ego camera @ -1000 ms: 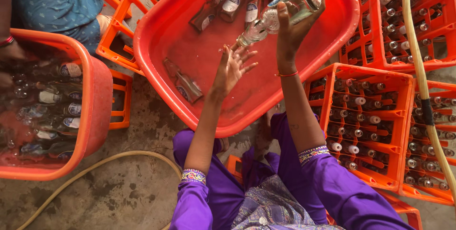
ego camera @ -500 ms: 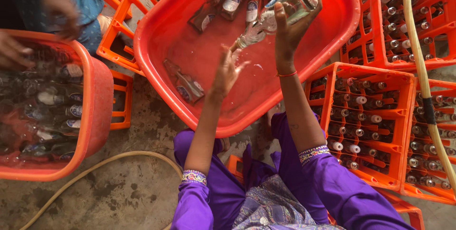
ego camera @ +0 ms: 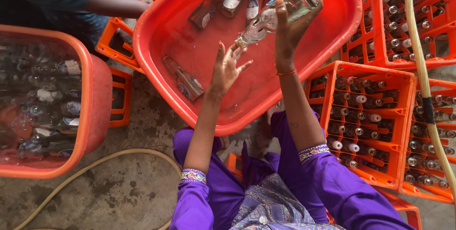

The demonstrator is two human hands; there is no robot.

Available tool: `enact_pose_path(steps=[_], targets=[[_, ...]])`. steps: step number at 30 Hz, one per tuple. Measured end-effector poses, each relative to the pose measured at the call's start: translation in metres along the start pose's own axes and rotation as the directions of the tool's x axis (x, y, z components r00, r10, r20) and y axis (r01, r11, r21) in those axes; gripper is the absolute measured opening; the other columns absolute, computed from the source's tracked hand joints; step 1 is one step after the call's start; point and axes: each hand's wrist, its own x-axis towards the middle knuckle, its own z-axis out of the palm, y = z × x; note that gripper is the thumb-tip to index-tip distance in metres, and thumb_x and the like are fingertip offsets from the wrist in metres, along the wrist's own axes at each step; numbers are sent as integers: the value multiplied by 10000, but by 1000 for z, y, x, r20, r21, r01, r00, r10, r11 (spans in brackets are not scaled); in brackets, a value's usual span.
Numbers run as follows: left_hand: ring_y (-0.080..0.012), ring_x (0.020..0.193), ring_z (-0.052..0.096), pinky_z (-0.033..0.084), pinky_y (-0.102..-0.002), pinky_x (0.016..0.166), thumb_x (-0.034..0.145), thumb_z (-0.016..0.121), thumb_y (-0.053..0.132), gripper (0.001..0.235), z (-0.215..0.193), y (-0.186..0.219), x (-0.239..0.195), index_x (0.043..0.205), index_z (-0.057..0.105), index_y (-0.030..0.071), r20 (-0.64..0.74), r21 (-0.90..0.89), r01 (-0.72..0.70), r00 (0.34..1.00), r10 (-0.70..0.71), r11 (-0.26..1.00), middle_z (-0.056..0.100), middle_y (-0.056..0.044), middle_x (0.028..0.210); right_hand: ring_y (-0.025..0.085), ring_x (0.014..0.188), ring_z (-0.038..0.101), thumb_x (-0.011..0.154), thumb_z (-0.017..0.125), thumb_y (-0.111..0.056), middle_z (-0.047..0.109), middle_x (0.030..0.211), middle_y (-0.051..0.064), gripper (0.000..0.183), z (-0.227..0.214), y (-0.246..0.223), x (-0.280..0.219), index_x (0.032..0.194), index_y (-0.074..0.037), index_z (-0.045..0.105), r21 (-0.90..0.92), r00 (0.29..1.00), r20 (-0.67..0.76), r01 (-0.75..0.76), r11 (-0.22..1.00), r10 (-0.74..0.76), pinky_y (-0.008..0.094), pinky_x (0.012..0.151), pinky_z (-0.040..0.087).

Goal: The person sits on the floor and washes glass bottles by hand. They repeatedly pick up bottles from a red tub filled with water, rinse them, and place them into orange crates.

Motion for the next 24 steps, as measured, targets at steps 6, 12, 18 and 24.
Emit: enact_pose_path(steps=[6,12,18,24], targets=[[-294,1552,208,285,-582,1232,905,406,825,1051,1,-4,0,1518,287,-20,-34,-57,6,999,-8,998,265,-208,1616,206,1164,599,968,830,-131,563,1277,130,851,-1,-1,-1,1561,-92,221,9,1000,8,-7,1000,7,380,1050,535],[-307,1515,247,256,-569,1242,926,393,837,1101,3,-1,-2,1555,298,-62,1,16,-17,1000,17,1000,311,-223,1576,207,1157,595,974,827,-121,547,1284,127,854,-4,-2,1,1567,-102,211,41,1000,-4,-29,999,29,374,1032,539],[-266,1580,110,192,-583,1254,884,404,833,1085,8,3,-5,1569,206,15,-21,23,-4,1000,4,1000,249,-174,1647,231,1176,612,967,831,-132,537,1287,151,880,-5,3,3,1565,-104,185,55,999,-7,-42,998,42,389,1035,559],[-317,1607,8,151,-616,1264,901,393,852,1100,5,1,-1,1523,341,-54,45,-144,39,998,-33,989,201,-217,1670,229,1211,596,966,822,-177,534,1341,157,874,-7,10,5,1566,-76,195,-29,1000,-10,-13,1000,12,390,1050,566]])
